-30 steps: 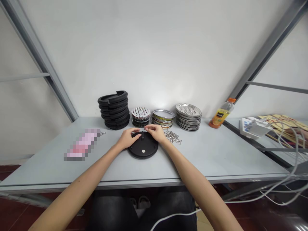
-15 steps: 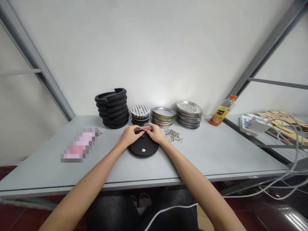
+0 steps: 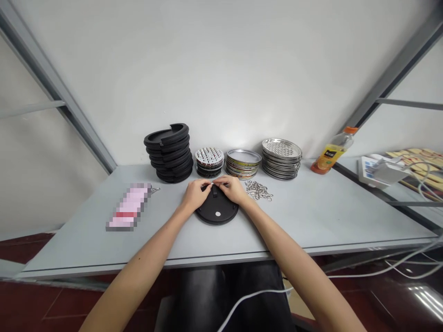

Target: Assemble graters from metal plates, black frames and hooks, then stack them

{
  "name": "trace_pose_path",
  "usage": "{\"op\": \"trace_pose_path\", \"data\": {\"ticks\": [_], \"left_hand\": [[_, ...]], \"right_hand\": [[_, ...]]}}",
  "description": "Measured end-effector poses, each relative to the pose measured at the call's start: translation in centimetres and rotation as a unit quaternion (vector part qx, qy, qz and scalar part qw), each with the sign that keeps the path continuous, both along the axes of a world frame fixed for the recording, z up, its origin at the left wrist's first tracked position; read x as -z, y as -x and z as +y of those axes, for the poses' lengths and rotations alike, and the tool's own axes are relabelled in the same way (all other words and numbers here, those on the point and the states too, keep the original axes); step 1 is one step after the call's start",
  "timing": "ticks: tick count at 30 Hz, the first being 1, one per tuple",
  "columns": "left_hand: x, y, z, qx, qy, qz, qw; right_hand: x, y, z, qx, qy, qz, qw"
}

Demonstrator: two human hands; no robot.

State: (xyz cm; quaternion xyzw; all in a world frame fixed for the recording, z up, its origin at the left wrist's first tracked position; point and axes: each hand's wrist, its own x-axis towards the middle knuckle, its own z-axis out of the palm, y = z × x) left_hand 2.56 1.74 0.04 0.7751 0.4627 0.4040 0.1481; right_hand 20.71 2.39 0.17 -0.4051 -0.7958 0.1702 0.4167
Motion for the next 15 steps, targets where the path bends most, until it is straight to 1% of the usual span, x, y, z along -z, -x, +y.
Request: {"op": "trace_pose_path", "data": {"ticks": [3, 7, 11, 15], "left_hand": [[0.2, 0.1, 0.3, 0.005, 0.005, -0.004, 1.0], [0.3, 0.2, 0.9, 0.003, 0.005, -0.001, 1.0], [0.1, 0.2, 1.0, 0.003, -0.001, 0.01, 1.0], [-0.3, 0.2, 0.6, 0.005, -0.011, 0.027, 1.0]], "right_hand": [[-0.2, 0.0, -0.1, 0.002, 0.001, -0.022, 1.0], [-0.3, -0.1, -0.4, 0.042, 0.014, -0.049, 0.998], [-0.6, -0.4, -0.7, 0.039, -0.03, -0.116, 0.992], [-1.2, -0.6, -1.1, 0.035, -0.062, -0.186, 0.98]]}}
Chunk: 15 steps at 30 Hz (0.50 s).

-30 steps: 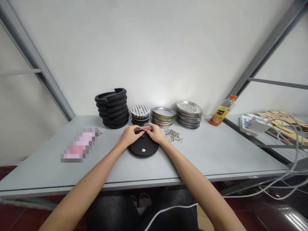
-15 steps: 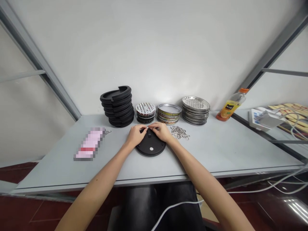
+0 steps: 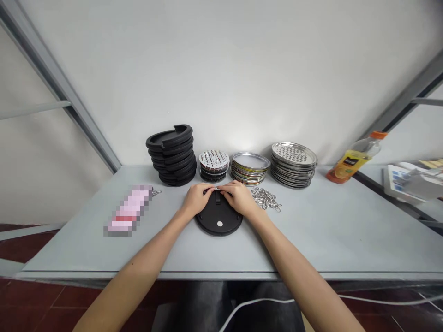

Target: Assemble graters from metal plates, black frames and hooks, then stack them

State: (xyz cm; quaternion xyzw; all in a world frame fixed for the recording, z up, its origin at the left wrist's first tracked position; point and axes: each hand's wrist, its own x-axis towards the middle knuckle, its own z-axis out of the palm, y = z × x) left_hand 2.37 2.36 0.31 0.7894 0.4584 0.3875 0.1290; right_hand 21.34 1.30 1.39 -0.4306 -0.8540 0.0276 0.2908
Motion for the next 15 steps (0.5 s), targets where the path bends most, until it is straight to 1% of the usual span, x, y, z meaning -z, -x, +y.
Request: {"op": "trace_pose_path", "data": {"ticks": [4, 10, 15], "left_hand": [[-0.14, 0.01, -0.12, -0.007, 0.008, 0.0, 1.0], [-0.22, 0.15, -0.15, -0.004, 0.005, -0.007, 1.0], [-0.22, 0.35, -0.21, 0.009, -0.001, 0.009, 1.0]], "right_hand": [[-0.12, 0.15, -0.07, 0.004, -0.014, -0.027, 1.0], [0.31, 0.4, 0.11, -0.008, 0.0, 0.003, 1.0], [0.51, 0.51, 0.3, 0.012, -0.004, 0.02, 1.0]]}}
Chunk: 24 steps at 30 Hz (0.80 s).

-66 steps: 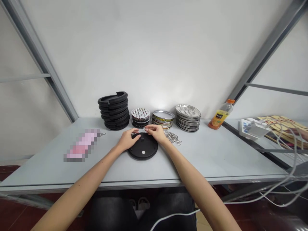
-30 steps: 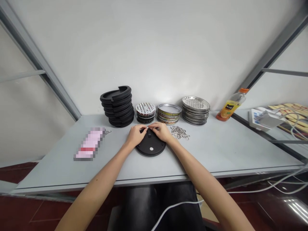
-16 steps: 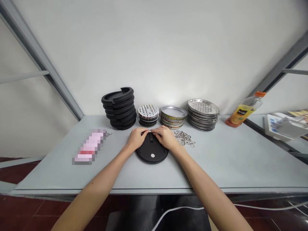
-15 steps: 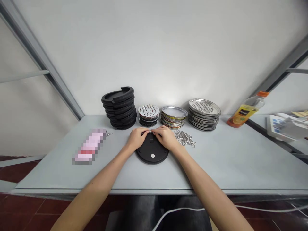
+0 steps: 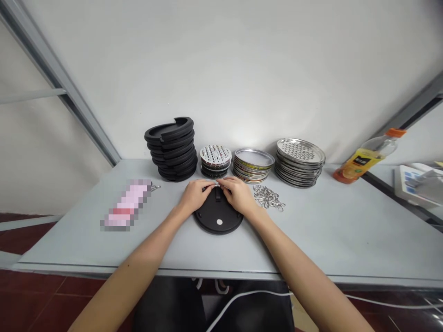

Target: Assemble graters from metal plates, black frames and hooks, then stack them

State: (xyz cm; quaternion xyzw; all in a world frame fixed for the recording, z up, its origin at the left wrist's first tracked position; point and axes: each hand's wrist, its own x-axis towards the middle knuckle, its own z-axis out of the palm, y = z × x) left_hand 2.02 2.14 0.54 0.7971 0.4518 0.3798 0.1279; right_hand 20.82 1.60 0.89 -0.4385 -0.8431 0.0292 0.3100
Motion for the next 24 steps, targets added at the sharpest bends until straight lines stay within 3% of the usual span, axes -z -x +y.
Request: {"op": "trace_pose_path", "data": {"ticks": [13, 24], "left_hand": [[0.11, 0.1, 0.2, 0.006, 0.005, -0.003, 1.0], [0.45, 0.16, 0.49, -0.01, -0.001, 0.004, 1.0]], "right_hand": [[-0.27, -0.47, -0.02, -0.033, 0.017, -0.007, 0.999], [-0.15, -0.32, -0.41, 0.018, 0.011, -0.022, 1.0]]}}
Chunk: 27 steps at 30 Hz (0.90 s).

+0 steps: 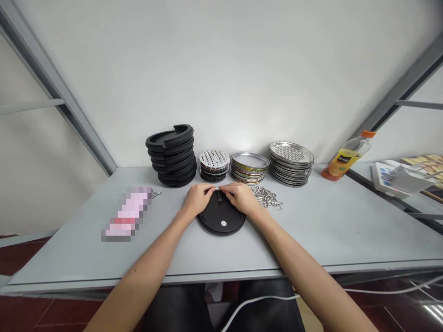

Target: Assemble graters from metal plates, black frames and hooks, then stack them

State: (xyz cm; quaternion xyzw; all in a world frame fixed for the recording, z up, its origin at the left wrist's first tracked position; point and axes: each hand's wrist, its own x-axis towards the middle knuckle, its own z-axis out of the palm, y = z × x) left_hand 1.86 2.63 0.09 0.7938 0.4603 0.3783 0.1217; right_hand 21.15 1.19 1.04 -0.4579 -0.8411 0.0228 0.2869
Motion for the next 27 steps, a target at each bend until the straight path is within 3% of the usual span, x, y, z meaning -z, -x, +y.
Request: {"op": "trace_pose_path", "data": {"ticks": [7, 19, 23, 27], "left_hand": [[-0.2, -0.1, -0.1, 0.001, -0.002, 0.003, 1.0], [-1.2, -0.5, -1.1, -0.026, -0.043, 0.084, 0.995], [-2.0, -0.6, -1.9, -0.026, -0.021, 0.11, 0.993], [-2.6, -1.6, -3.2, -0.069, 0.012, 0.158, 0.985]], "right_hand": [[0.0, -0.5, 0.3, -0.047, 0.011, 0.008, 0.999], [0.3, -0.1, 0.3, -0.033, 0.005, 0.013, 0.999], [0.6, -0.1, 0.6, -0.033, -0.005, 0.009, 0.999], [0.7, -0.1, 0.8, -0.034, -0.014, 0.01, 0.999]]}}
